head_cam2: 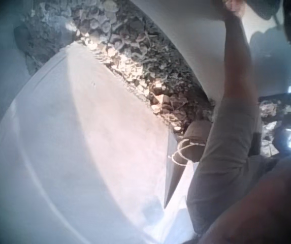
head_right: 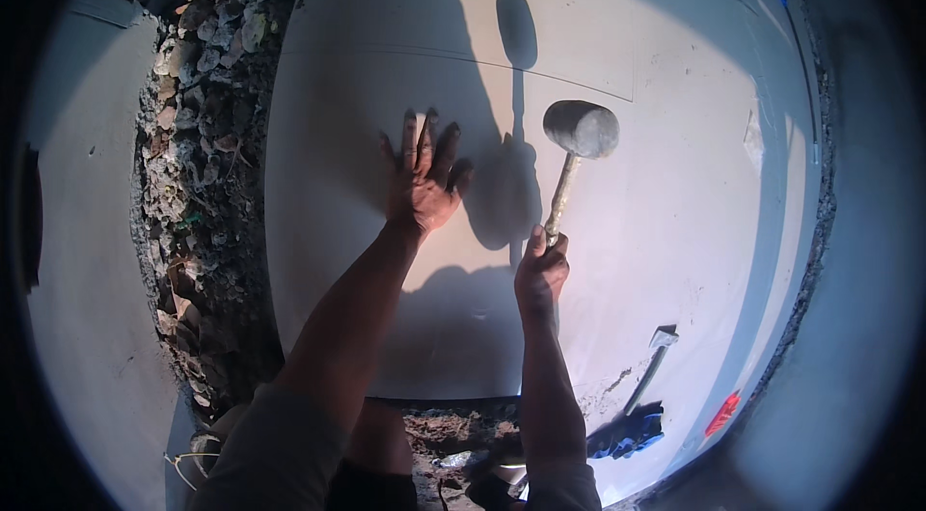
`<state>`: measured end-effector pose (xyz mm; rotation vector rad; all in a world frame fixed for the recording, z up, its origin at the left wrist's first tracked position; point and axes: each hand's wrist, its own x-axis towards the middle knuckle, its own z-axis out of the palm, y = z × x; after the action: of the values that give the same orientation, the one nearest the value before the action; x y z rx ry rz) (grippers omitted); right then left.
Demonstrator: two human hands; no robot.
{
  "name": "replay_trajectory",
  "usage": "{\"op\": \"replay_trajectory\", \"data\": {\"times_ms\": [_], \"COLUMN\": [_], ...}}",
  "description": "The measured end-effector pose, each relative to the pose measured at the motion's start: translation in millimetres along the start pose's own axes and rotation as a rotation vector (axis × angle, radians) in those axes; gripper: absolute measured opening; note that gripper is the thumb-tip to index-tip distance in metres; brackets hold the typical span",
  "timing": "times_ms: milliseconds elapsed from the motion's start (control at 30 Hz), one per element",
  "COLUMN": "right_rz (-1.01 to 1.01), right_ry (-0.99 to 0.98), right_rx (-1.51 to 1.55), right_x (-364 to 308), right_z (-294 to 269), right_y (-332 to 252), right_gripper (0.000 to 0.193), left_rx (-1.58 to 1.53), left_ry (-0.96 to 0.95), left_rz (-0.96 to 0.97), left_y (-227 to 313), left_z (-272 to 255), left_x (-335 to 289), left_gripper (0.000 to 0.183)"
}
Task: The person places a large white tile onto a prepared floor surface and uses a rubber mallet to tap it into position. They repeatedly adjust the tile and strike it to ensure proper alignment and seating.
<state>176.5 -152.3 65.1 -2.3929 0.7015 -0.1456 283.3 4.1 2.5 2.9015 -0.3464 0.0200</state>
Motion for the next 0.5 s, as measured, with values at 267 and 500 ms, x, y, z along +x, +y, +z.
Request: {"op": "replay_trajectory", "data": {"times_ms": [267,500], "right_rz": [0.313,0.431], "right_ry": [0.058,0.126], "right_rx": [0.022,-0.029], "right_x": [-4,-34], "right_z": [-25,-40], "right_y": [23,54], "right_gripper": [0.047,0.045], "left_rx": [0.044,0.116], "left_ry": [-0.119,-0.136], "left_rz": [0.013,0.005], "left_y": [-1,0], "left_z": [-7,5], "left_x": [11,9], "left_gripper": [0.065,0.068]}}
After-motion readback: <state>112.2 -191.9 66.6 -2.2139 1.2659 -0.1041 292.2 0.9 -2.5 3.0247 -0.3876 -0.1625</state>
